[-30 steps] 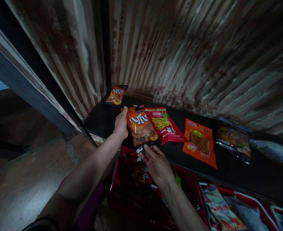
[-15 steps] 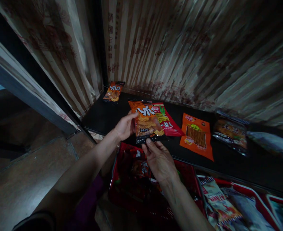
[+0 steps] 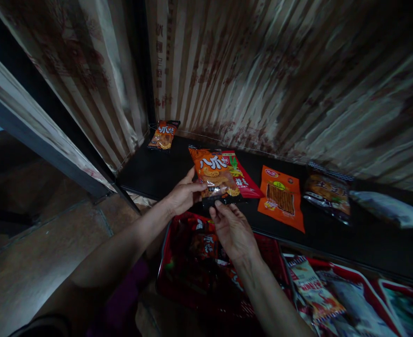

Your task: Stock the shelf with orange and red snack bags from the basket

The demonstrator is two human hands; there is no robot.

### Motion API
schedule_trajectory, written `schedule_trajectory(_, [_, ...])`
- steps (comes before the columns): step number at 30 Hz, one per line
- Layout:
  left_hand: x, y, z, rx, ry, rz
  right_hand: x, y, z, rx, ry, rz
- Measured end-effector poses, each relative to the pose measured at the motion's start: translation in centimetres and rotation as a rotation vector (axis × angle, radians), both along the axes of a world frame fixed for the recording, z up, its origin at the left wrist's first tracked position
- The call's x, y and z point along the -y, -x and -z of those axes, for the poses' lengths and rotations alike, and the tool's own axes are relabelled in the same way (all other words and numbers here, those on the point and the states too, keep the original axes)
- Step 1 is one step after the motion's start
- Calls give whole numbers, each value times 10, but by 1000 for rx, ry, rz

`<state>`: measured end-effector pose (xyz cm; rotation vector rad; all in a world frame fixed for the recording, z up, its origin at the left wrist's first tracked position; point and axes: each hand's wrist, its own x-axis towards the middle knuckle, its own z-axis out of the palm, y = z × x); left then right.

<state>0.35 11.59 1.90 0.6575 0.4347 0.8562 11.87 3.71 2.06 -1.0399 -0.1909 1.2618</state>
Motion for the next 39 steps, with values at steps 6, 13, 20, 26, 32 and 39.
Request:
schedule_trajectory(6, [1, -1, 1, 30, 4, -62, 0, 1, -2, 6, 8, -17])
schedule_trajectory(13, [0, 3, 4, 16, -47, -63, 0, -4, 5, -16, 32, -30])
schedule_trajectory(20, [-3, 2, 6, -34, -53, -129, 3, -7, 9, -35, 32, -12])
schedule_trajectory(26, [-5, 1, 8, -75, -64, -248, 5, -3, 7, -58, 66, -38])
schedule_trajectory(32, [-5, -1, 7, -102, -102, -340, 5, 1, 3, -72, 118, -21])
schedule_trajectory(39, [-6, -1, 9, -102, -149, -367, 4, 4, 1, -55, 121, -38])
